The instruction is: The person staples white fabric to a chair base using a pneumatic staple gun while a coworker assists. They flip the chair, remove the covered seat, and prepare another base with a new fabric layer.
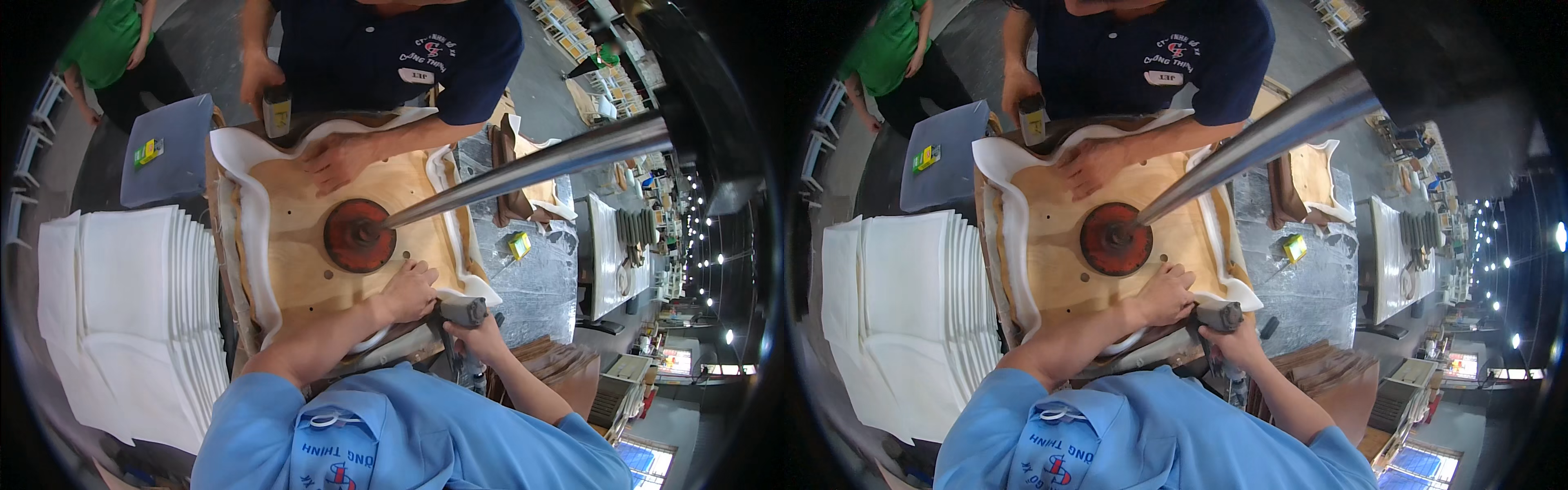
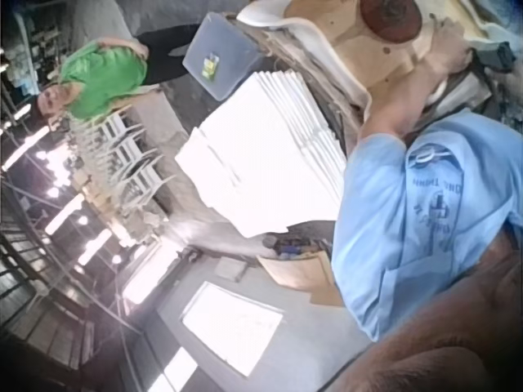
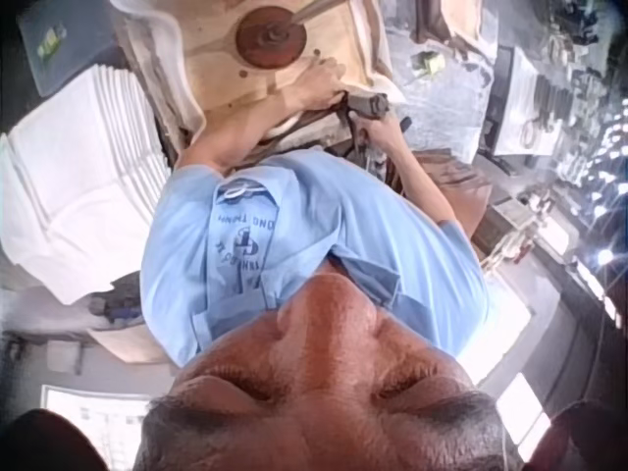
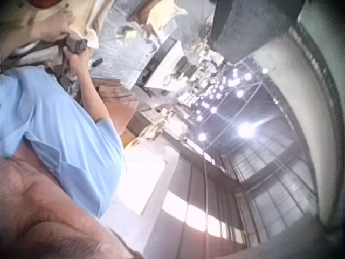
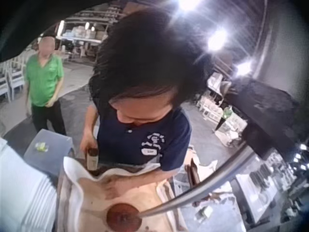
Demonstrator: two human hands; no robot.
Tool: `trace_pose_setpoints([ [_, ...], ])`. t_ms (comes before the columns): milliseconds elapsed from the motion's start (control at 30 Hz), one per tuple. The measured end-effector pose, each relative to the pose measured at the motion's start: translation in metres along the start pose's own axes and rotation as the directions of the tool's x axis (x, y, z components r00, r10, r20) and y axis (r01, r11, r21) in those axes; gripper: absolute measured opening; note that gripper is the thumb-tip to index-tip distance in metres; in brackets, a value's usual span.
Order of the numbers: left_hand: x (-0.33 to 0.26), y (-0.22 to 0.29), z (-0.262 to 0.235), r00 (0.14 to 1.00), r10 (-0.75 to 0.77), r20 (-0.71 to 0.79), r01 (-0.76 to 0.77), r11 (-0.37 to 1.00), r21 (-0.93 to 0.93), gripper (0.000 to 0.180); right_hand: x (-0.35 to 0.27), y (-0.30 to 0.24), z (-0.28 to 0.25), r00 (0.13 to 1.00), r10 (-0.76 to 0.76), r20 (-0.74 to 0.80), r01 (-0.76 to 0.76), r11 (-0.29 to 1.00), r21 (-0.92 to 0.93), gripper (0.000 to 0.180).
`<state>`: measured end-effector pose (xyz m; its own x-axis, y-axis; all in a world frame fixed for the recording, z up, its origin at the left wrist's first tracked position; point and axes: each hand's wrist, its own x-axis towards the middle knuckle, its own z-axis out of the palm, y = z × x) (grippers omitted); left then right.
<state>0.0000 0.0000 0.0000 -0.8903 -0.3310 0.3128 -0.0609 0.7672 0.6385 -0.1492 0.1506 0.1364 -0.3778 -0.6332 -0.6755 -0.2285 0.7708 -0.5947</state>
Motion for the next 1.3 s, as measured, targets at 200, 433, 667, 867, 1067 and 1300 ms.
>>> trace_pose_setpoints([
  [200, 0.003, -0.001, 0.004, 1.000, 0.015, -0.017, -0.015, 0.999, 0.036, 0.019, 0.003, -0.015, 0.000, 1.000, 0.023, -0.006, -0.024, 0.999, -0.026, 0.033],
  [433, 0.004, -0.001, 0.007, 1.000, 0.010, 0.001, -0.010, 0.997, 0.070, 0.019, 0.007, -0.015, -0.001, 1.000, 0.022, -0.005, -0.022, 0.997, -0.078, 0.036],
  [667, 0.010, 0.002, 0.010, 0.999, 0.030, -0.018, -0.029, 0.996, 0.079, 0.020, 0.008, -0.013, -0.005, 0.998, -0.038, -0.042, 0.031, 0.986, -0.166, 0.039],
  [867, 0.015, -0.001, 0.006, 0.998, -0.011, 0.059, 0.003, 0.990, 0.140, 0.025, -0.005, 0.017, -0.016, 0.994, -0.104, -0.046, 0.108, 0.988, 0.107, 0.033],
  [1067, 0.020, 0.039, -0.051, 0.959, -0.278, -0.057, 0.278, 0.961, -0.006, 0.028, -0.018, 0.066, -0.005, 0.987, -0.119, -0.104, 0.143, 0.956, 0.257, 0.029],
  [1300, -0.120, 0.140, -0.086, 0.873, -0.446, 0.196, 0.475, 0.869, -0.139, 0.023, -0.031, 0.062, 0.006, 0.974, -0.159, -0.161, 0.201, 0.934, 0.295, 0.029],
])
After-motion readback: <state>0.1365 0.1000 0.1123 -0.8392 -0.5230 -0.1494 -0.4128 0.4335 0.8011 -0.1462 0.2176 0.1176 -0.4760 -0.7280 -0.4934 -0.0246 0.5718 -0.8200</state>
